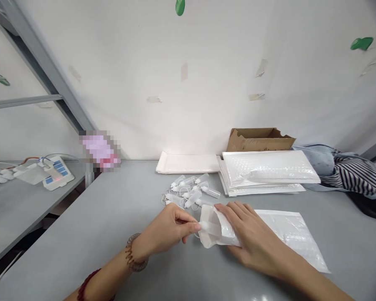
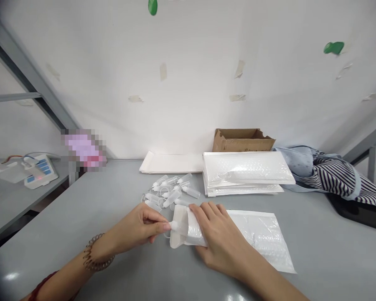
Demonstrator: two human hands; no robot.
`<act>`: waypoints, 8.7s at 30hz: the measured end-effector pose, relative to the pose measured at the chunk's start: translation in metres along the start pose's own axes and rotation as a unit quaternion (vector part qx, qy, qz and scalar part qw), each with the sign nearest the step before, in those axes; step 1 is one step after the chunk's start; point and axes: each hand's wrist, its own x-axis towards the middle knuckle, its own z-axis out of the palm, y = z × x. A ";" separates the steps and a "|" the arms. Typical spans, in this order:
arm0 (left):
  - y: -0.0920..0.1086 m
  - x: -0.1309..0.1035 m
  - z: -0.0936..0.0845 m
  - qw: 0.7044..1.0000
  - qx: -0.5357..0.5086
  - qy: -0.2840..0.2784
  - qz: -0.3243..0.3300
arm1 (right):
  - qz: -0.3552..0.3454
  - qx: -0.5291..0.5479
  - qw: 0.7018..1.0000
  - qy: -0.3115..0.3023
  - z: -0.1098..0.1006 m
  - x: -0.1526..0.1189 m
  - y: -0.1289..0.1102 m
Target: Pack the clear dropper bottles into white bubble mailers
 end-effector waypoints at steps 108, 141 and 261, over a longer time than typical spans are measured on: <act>-0.005 -0.001 0.006 0.995 0.065 0.003 -0.082 | -0.151 -0.068 0.983 0.079 0.011 -0.002 -0.015; -0.013 0.014 0.029 0.973 -0.167 -0.061 -0.148 | -0.316 -0.162 0.918 0.175 0.046 -0.013 -0.042; -0.038 0.075 -0.112 0.878 0.052 0.476 0.028 | -0.141 -0.085 0.962 0.217 0.005 0.002 0.028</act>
